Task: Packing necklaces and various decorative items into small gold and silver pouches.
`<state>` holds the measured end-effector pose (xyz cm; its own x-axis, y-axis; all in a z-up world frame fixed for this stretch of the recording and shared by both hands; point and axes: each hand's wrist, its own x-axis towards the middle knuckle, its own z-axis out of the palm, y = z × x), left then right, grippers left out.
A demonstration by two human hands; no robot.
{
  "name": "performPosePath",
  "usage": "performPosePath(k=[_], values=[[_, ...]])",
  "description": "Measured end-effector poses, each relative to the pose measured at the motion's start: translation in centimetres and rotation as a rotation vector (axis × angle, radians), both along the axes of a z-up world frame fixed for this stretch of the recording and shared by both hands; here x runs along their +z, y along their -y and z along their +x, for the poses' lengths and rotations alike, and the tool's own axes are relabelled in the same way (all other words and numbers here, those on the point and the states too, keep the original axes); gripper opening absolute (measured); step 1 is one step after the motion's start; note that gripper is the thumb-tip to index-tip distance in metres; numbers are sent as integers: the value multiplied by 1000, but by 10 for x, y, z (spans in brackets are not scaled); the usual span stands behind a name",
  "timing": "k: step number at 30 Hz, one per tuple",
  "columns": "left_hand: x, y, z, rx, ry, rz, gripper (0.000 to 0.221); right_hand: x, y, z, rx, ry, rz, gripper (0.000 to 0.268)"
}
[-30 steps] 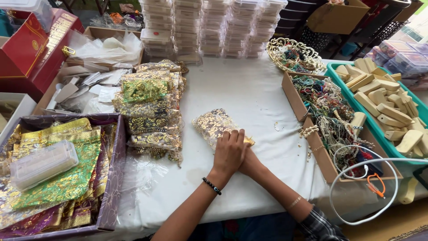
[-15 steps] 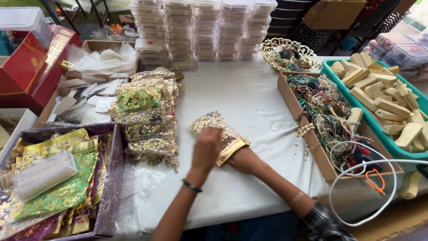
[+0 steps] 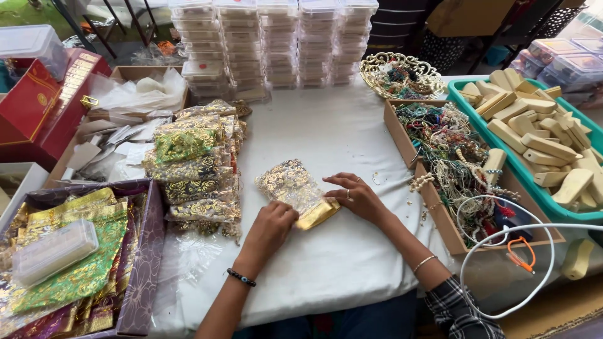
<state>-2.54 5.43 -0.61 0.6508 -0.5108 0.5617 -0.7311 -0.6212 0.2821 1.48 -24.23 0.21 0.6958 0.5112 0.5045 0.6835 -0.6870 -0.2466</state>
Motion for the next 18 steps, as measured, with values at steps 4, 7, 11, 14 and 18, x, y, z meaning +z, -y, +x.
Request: performPosePath(k=[4,7,11,14,18], values=[[21,-11,-1,-9,-57,-308,11,-5,4,19,118,-30,118,13],[60,-15,-1,23,-100,-528,13,22,2,15,211,-159,559,9],[78,-12,18,19,-139,-644,14,30,7,27,156,-626,906,21],[88,-7,39,49,-212,-729,16,49,7,38,299,-579,1080,28],[101,3,69,113,-258,-753,17,77,8,51,138,-554,1064,37]])
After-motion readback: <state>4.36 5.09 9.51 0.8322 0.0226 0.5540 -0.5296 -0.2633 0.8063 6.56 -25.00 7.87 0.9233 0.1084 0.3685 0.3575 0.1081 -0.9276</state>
